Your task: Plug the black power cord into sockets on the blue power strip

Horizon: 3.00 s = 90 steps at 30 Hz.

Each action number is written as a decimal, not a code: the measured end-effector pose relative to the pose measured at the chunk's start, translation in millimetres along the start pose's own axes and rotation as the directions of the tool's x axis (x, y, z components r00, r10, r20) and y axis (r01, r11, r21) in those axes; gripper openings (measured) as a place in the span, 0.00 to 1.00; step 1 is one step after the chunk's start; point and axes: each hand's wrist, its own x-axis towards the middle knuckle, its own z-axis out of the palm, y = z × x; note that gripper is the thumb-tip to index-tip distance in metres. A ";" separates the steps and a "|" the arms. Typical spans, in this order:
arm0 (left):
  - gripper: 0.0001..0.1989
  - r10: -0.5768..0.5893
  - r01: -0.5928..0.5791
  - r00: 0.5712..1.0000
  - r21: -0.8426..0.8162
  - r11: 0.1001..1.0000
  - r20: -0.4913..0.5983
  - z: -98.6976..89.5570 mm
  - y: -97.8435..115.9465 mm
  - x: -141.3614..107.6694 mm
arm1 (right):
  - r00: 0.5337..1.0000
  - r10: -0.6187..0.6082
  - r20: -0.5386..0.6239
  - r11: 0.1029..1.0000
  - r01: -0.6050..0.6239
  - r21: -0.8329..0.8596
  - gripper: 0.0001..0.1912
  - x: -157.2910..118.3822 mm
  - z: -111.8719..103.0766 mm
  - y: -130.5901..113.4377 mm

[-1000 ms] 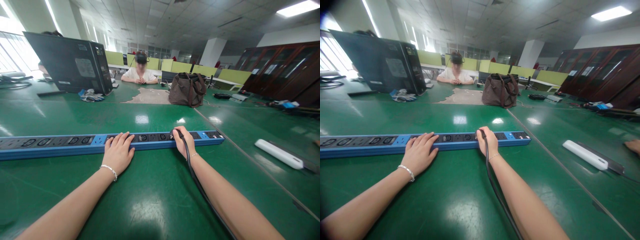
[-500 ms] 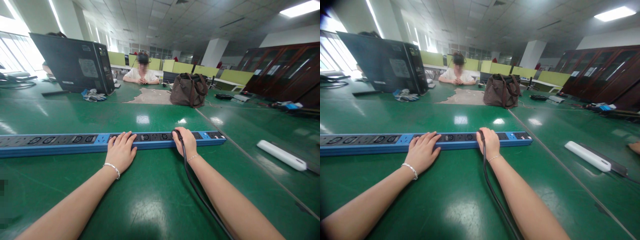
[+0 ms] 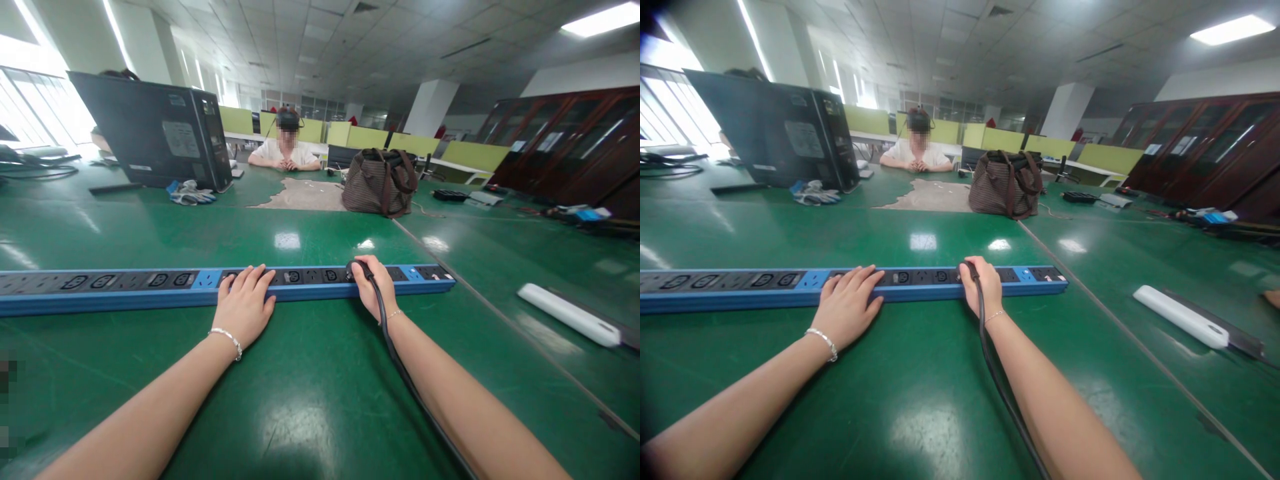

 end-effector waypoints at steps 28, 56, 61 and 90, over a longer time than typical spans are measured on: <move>0.22 -0.012 0.013 1.000 -0.023 1.000 0.009 -2.6 0.9 0.1 | 0.971 -0.231 0.067 0.913 0.240 -0.329 0.09 0.9 5.5 -5.5; 0.22 -0.005 0.005 1.000 -0.013 1.000 0.002 -1.5 1.1 0.8 | 0.951 0.045 -0.306 0.966 -0.120 -0.229 0.20 11.3 -12.8 -17.8; 0.22 -0.010 0.010 1.000 -0.025 1.000 -0.008 -1.9 1.0 0.4 | 0.942 0.122 -0.312 0.988 -0.145 -0.051 0.21 12.6 -21.9 -29.3; 0.27 -0.175 0.169 0.985 -0.186 0.968 -0.014 -3.1 3.8 5.3 | 0.994 0.074 0.078 0.928 -0.097 0.361 0.13 -14.1 52.5 -114.1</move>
